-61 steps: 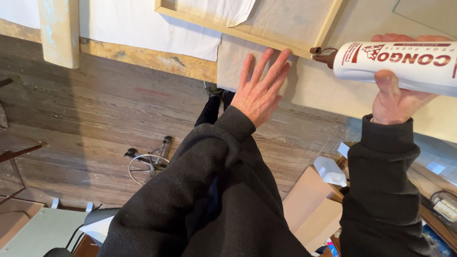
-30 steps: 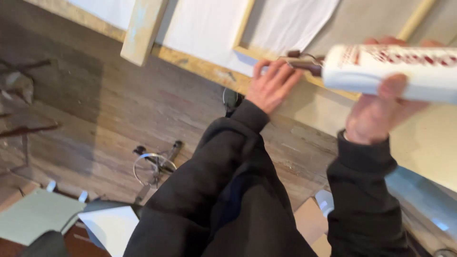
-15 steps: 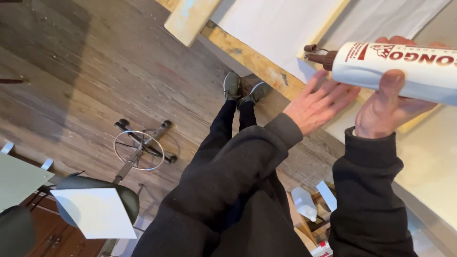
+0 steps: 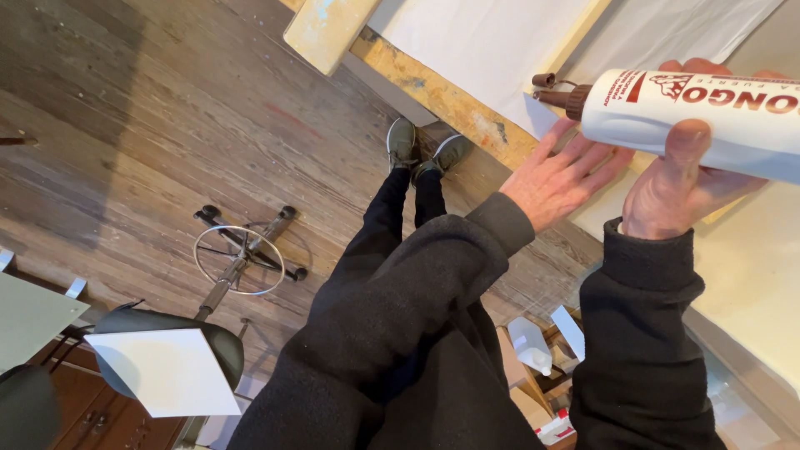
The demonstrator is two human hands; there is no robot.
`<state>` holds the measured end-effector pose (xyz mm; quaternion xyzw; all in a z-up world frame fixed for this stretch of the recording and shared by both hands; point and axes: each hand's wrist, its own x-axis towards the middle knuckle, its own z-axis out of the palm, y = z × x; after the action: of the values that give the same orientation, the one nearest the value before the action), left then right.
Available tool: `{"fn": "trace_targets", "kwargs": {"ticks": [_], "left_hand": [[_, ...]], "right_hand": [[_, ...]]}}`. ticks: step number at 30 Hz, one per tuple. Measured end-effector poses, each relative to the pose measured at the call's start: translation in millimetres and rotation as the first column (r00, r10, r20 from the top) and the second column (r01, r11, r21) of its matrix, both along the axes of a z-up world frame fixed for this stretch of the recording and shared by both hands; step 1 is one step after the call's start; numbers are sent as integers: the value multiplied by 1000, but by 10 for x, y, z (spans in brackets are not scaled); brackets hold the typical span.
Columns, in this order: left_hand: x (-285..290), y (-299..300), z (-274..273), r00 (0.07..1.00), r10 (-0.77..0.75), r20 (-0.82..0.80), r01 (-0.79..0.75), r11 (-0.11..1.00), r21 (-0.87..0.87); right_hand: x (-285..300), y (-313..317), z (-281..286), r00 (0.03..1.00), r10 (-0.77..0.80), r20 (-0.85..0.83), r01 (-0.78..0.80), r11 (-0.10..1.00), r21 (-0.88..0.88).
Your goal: Joining wooden frame components using glue on a workshop workbench.
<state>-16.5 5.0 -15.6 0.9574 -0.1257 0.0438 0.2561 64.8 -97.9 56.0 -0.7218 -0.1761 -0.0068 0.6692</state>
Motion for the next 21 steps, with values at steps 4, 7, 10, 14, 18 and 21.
{"fn": "trace_targets", "kwargs": {"ticks": [4, 7, 10, 14, 18, 21], "left_hand": [[0, 24, 31, 1000, -12, -11, 11, 1000, -7], [-13, 5, 23, 1000, -15, -10, 15, 1000, -6], [-11, -4, 6, 1000, -8, 4, 8, 1000, -1], [-16, -27, -47, 1000, -8, -6, 8, 1000, 13], [-26, -51, -79, 997, 33, 66, -32, 999, -9], [-10, 7, 20, 995, 44, 90, -41, 998, -38]], "right_hand": [[-51, -77, -91, 999, -35, -30, 36, 999, 28], [-63, -71, -77, 998, -59, -35, 59, 998, 16], [-74, -52, -66, 997, -66, -32, 68, 997, 42], [-70, -68, -81, 999, -46, -17, 46, 999, 15], [-50, -73, -70, 997, -83, 11, 83, 996, -13], [-53, -119, -90, 996, -84, 9, 84, 996, -5]]}}
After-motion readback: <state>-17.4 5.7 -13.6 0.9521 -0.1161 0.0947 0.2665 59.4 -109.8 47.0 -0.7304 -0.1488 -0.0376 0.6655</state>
